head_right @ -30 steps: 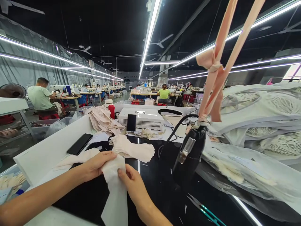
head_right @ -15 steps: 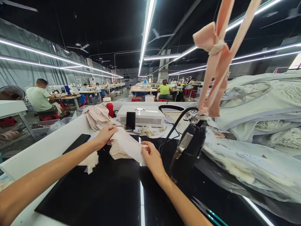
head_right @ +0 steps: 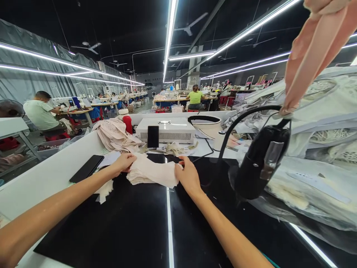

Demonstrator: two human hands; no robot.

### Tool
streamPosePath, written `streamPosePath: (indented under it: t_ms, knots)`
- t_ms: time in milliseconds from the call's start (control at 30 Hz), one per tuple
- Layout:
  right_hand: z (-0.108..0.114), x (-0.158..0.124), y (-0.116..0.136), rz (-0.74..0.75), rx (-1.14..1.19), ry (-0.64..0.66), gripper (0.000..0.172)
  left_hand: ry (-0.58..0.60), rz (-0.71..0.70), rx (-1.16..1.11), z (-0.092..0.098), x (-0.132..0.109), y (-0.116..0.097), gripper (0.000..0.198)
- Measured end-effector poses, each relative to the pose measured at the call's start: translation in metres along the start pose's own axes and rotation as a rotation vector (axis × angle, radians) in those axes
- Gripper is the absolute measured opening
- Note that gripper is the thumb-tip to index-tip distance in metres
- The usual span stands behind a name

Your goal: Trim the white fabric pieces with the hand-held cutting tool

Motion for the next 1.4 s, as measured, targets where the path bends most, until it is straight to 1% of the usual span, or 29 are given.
streamPosePath:
  t_ms: [67, 133, 200, 267, 367, 433, 500, 567, 633, 733, 867, 1033, 1100, 1167, 1200, 1267, 1300, 1367, 1400]
  knots:
    - [0.002, -0.006, 0.001, 0.018, -0.020, -0.007, 0.044, 0.021, 0.052, 0.104, 0.006, 0.000, 0.005, 0.026]
    - [0.005, -0.014, 0.003, 0.041, -0.025, 0.002, 0.043, 0.027, 0.065, 0.202, 0.019, -0.001, 0.002, 0.027]
    - [0.006, -0.023, 0.007, 0.067, -0.018, 0.027, 0.040, 0.016, 0.056, 0.303, 0.041, -0.002, -0.004, 0.028]
    - [0.006, -0.031, 0.011, 0.091, -0.002, 0.057, 0.037, -0.004, 0.045, 0.423, 0.070, -0.007, -0.009, 0.028]
    - [0.003, -0.042, 0.018, 0.121, 0.027, 0.096, 0.035, -0.026, 0.040, 0.625, 0.111, -0.022, -0.009, 0.028]
    - [-0.001, -0.049, 0.024, 0.141, 0.044, 0.118, 0.033, -0.023, 0.038, 0.750, 0.130, -0.034, -0.003, 0.028]
    - [-0.006, -0.056, 0.031, 0.165, 0.059, 0.145, 0.031, -0.005, 0.033, 0.852, 0.139, -0.045, 0.007, 0.027]
    - [-0.012, -0.064, 0.039, 0.187, 0.067, 0.180, 0.029, 0.013, 0.010, 0.929, 0.139, -0.054, 0.015, 0.026]
    - [-0.019, -0.074, 0.048, 0.208, 0.070, 0.222, 0.029, 0.010, -0.037, 0.982, 0.134, -0.060, 0.020, 0.026]
    - [-0.029, -0.092, 0.059, 0.240, 0.070, 0.301, 0.028, -0.029, -0.132, 1.017, 0.129, -0.068, 0.018, 0.027]
    - [-0.038, -0.114, 0.071, 0.262, 0.075, 0.398, 0.026, -0.083, -0.263, 1.011, 0.129, -0.082, 0.002, 0.025]
    - [-0.054, -0.142, 0.083, 0.252, 0.111, 0.525, 0.024, -0.155, -0.414, 0.928, 0.135, -0.110, -0.029, 0.021]
    - [-0.066, -0.156, 0.085, 0.205, 0.155, 0.591, 0.026, -0.175, -0.472, 0.869, 0.133, -0.124, -0.040, 0.023]
    - [-0.080, -0.169, 0.083, 0.091, 0.268, 0.663, 0.031, -0.172, -0.520, 0.806, 0.127, -0.138, -0.048, 0.025]
    - [-0.087, -0.176, 0.082, 0.028, 0.332, 0.692, 0.036, -0.160, -0.538, 0.777, 0.123, -0.144, -0.050, 0.025]
    - [-0.098, -0.187, 0.082, -0.066, 0.430, 0.725, 0.051, -0.124, -0.561, 0.726, 0.111, -0.157, -0.051, 0.028]
    - [-0.102, -0.192, 0.084, -0.086, 0.450, 0.731, 0.057, -0.103, -0.568, 0.706, 0.105, -0.163, -0.050, 0.029]
    - [-0.106, -0.201, 0.087, -0.124, 0.479, 0.745, 0.064, -0.064, -0.572, 0.675, 0.093, -0.175, -0.048, 0.032]
    - [-0.106, -0.205, 0.088, -0.144, 0.498, 0.756, 0.064, -0.047, -0.573, 0.666, 0.088, -0.181, -0.047, 0.033]
Point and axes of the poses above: each hand's wrist, its own x-axis towards the middle knuckle, its own z-axis out of the back of the hand, y = z × x, the point moved 10 cm from there along x, towards the middle knuckle, and after that the axes turned 3 degrees about -x, right-handed, at the moved point
